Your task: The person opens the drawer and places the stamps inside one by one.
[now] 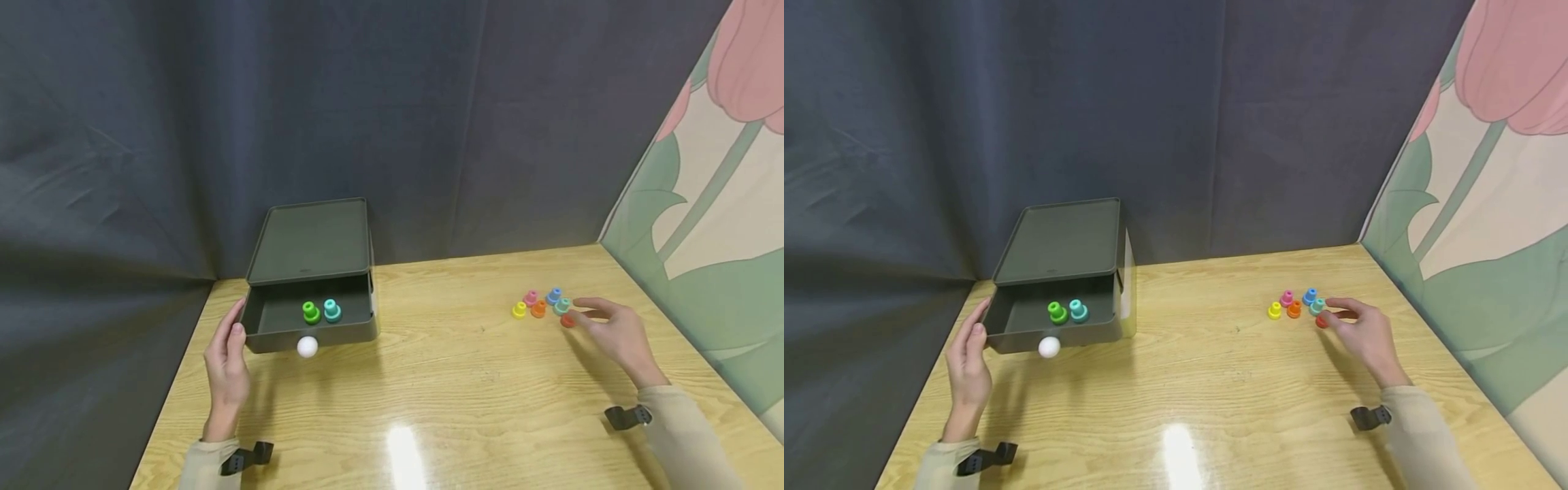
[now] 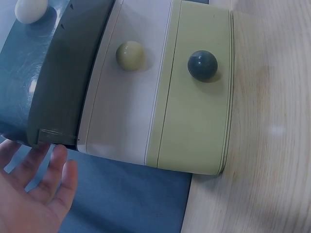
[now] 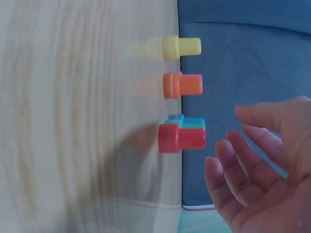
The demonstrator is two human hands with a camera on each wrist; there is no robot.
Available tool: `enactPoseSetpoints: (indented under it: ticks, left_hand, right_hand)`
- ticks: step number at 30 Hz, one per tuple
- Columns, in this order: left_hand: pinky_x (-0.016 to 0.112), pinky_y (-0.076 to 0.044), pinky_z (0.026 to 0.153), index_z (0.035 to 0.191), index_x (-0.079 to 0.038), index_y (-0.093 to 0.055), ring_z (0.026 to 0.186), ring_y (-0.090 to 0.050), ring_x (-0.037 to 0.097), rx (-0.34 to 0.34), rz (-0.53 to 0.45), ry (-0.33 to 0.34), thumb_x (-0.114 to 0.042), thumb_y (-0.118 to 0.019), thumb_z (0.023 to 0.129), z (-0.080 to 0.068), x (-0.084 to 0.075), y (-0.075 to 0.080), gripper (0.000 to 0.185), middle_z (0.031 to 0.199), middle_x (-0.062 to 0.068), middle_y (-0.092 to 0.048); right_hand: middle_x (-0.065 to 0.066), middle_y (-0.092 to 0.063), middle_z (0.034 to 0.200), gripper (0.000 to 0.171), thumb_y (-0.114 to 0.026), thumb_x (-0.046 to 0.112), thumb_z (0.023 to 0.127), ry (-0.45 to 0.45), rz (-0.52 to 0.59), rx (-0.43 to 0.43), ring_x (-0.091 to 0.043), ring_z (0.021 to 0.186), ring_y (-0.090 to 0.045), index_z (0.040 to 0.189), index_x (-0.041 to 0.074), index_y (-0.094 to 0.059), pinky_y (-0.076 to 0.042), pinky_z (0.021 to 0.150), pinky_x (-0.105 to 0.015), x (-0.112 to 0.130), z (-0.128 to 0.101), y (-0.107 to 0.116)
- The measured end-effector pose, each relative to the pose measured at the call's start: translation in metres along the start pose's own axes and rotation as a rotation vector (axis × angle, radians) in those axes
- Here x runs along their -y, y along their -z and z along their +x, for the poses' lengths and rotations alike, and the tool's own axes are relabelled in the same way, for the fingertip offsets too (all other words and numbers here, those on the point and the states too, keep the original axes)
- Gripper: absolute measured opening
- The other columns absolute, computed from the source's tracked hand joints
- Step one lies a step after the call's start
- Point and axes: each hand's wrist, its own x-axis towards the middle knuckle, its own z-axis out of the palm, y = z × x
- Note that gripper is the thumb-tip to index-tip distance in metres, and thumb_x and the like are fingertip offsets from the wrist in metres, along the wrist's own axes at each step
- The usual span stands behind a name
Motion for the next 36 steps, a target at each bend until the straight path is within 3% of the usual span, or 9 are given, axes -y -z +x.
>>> enactPoseSetpoints:
  ticks: [5,15,25,36]
  left_hand:
    - [0.009,-0.038,0.112,0.146,0.004,-0.062,0.136,-0.054,-0.006,0.0,-0.001,0.01,-0.006,-0.045,0.11,-0.001,-0.003,0.001,0.04,0.142,-0.026,-0.062]
    - [0.009,-0.038,0.112,0.145,0.005,-0.062,0.136,-0.054,-0.006,-0.004,-0.002,0.005,-0.005,-0.045,0.11,-0.001,-0.003,0.0,0.04,0.142,-0.027,-0.063]
    - [0.01,-0.038,0.114,0.145,0.005,-0.062,0.136,-0.055,-0.006,-0.007,-0.006,0.001,-0.005,-0.045,0.11,0.0,-0.001,-0.001,0.04,0.142,-0.025,-0.063]
    - [0.01,-0.038,0.113,0.145,0.005,-0.062,0.136,-0.055,-0.006,-0.007,-0.005,0.007,-0.005,-0.045,0.11,0.0,-0.001,-0.001,0.04,0.141,-0.026,-0.063]
  right_hand:
    - [-0.036,-0.071,0.126,0.05,-0.068,0.035,0.105,-0.015,-0.01,0.028,-0.055,0.111,-0.069,0.137,-0.003,-0.068,-0.05,0.064,-0.022,-0.007,0.0,-0.001]
    - [-0.036,-0.073,0.119,0.048,-0.069,0.032,0.105,-0.048,-0.013,0.037,-0.052,0.105,-0.071,0.134,-0.006,-0.068,-0.052,0.061,-0.022,-0.018,0.002,-0.006]
    - [-0.033,-0.072,0.126,0.046,-0.069,0.034,0.105,-0.038,-0.023,0.041,-0.045,0.104,-0.073,0.132,-0.003,-0.071,-0.049,0.067,-0.02,-0.026,0.005,-0.01]
    - [-0.034,-0.072,0.126,0.045,-0.067,0.034,0.106,-0.045,-0.015,0.057,-0.052,0.109,-0.071,0.132,-0.003,-0.071,-0.049,0.073,-0.027,-0.029,0.007,-0.012]
